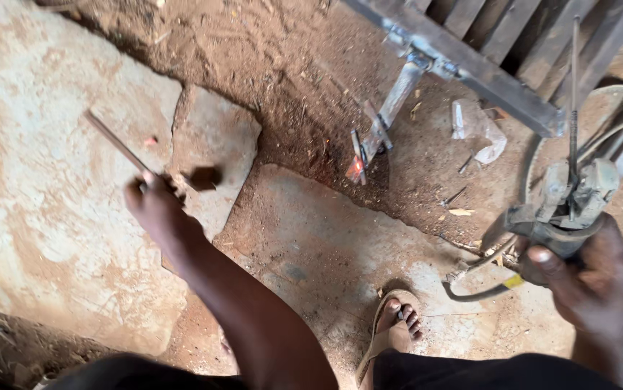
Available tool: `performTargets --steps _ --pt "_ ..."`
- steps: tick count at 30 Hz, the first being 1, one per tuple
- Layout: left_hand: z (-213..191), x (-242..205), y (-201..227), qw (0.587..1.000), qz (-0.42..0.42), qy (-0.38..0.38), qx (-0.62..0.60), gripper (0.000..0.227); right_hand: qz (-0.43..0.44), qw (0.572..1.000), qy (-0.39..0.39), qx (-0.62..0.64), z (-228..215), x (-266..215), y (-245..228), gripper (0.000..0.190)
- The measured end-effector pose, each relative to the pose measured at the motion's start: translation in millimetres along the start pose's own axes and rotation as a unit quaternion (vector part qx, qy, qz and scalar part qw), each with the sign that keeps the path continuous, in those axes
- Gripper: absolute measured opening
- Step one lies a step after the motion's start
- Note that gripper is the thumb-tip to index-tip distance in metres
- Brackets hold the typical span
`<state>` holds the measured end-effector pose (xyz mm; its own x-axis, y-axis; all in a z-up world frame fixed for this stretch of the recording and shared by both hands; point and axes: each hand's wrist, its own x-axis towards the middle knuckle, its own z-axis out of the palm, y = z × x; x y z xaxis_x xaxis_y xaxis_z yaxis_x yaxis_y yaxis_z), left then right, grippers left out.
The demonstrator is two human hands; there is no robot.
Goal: The person welds metal components of a gate using an electrode holder, striking an arc and moving the rod along the joints while holding the electrode.
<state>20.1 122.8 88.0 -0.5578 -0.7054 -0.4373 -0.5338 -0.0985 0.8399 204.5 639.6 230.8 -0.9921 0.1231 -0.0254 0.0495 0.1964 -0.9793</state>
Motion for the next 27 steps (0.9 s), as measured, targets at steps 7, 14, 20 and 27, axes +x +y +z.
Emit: performTargets --steps 7,14,20,27 --pt "0 -47 -15 0.993 -0.046 0.055 -0.097 0.007 0.225 0.967 0.052 -0.109 -108 -66 -45 0.038" --pt "-53 -80 7 0.992 -0.122 -0.005 0.026 0.018 0.335 0.938 0.064 -0.069 -52 -83 -183 0.061" --pt "-75 -55 -90 0.940 0.057 -0.057 0.331 0.016 0.464 0.869 -0.023 -0.171 36 -105 -226 0.056" --pt "-55 -12 -179 0.864 0.247 -0.014 0.438 0.014 0.463 0.860 -0.032 -0.214 73 -168 -179 0.047"
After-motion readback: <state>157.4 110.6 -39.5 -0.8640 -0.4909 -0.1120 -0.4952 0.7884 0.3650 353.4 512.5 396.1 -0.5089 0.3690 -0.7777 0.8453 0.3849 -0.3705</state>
